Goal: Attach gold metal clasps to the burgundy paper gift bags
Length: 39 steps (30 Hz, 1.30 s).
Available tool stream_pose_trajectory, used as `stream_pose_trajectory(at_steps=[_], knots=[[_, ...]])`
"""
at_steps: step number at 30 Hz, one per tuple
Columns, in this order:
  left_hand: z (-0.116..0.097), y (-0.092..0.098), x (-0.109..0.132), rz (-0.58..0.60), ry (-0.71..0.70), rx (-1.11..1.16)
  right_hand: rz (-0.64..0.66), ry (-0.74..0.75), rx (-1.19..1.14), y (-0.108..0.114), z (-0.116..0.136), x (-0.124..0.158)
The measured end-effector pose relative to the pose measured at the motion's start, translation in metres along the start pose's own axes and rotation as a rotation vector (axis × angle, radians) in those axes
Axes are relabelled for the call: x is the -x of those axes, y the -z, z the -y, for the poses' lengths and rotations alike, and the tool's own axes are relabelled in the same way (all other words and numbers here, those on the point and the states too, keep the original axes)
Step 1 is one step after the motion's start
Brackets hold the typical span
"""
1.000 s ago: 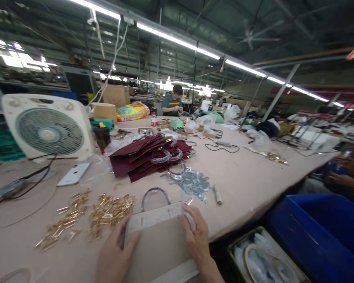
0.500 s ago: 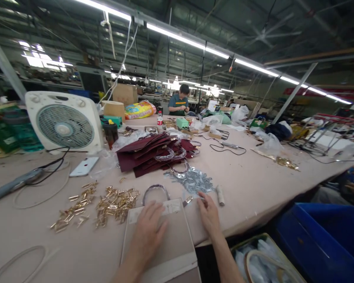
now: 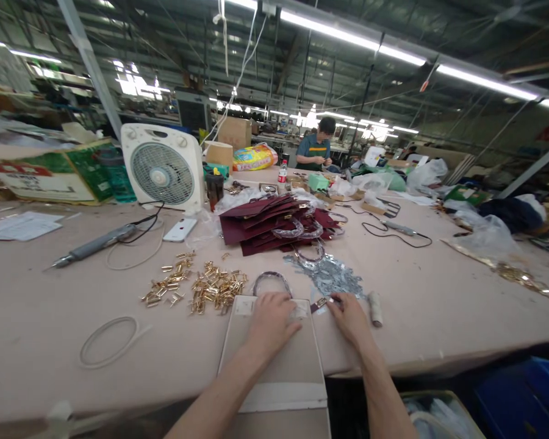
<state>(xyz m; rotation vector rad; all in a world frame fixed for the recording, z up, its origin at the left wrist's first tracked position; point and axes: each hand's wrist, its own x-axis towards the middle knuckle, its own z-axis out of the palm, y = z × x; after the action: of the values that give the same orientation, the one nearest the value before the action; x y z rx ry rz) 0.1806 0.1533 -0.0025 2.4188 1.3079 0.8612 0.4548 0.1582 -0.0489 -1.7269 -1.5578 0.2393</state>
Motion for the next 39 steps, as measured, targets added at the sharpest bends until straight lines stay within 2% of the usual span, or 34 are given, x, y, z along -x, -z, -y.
stream_pose_trajectory(at_steps=[5,10,14,17,20,26,34,39], knots=[[-0.007,-0.009,-0.006,0.05,0.002,0.011,-0.056,-0.129,-0.068,-0.005,0.007,0.012],[-0.013,-0.013,-0.009,0.05,0.035,0.035,-0.198,-0.209,-0.371,-0.006,0.011,0.017],[-0.014,-0.011,-0.009,0.061,-0.025,0.057,-0.263,-0.276,-0.579,-0.002,0.012,0.02],[-0.014,-0.012,-0.008,0.056,-0.072,0.049,-0.217,-0.283,-0.669,-0.005,0.018,0.026],[-0.014,-0.015,-0.006,0.04,-0.085,0.018,-0.099,-0.261,-0.768,-0.015,0.031,0.034],[-0.015,-0.018,-0.006,0.027,-0.097,-0.013,0.072,-0.211,-0.721,-0.028,0.054,0.039],[-0.01,-0.02,-0.003,0.018,-0.098,-0.018,0.14,-0.173,-0.655,-0.023,0.052,0.039],[-0.004,-0.028,-0.001,-0.009,-0.047,-0.003,0.181,-0.11,-0.606,-0.023,0.055,0.041]])
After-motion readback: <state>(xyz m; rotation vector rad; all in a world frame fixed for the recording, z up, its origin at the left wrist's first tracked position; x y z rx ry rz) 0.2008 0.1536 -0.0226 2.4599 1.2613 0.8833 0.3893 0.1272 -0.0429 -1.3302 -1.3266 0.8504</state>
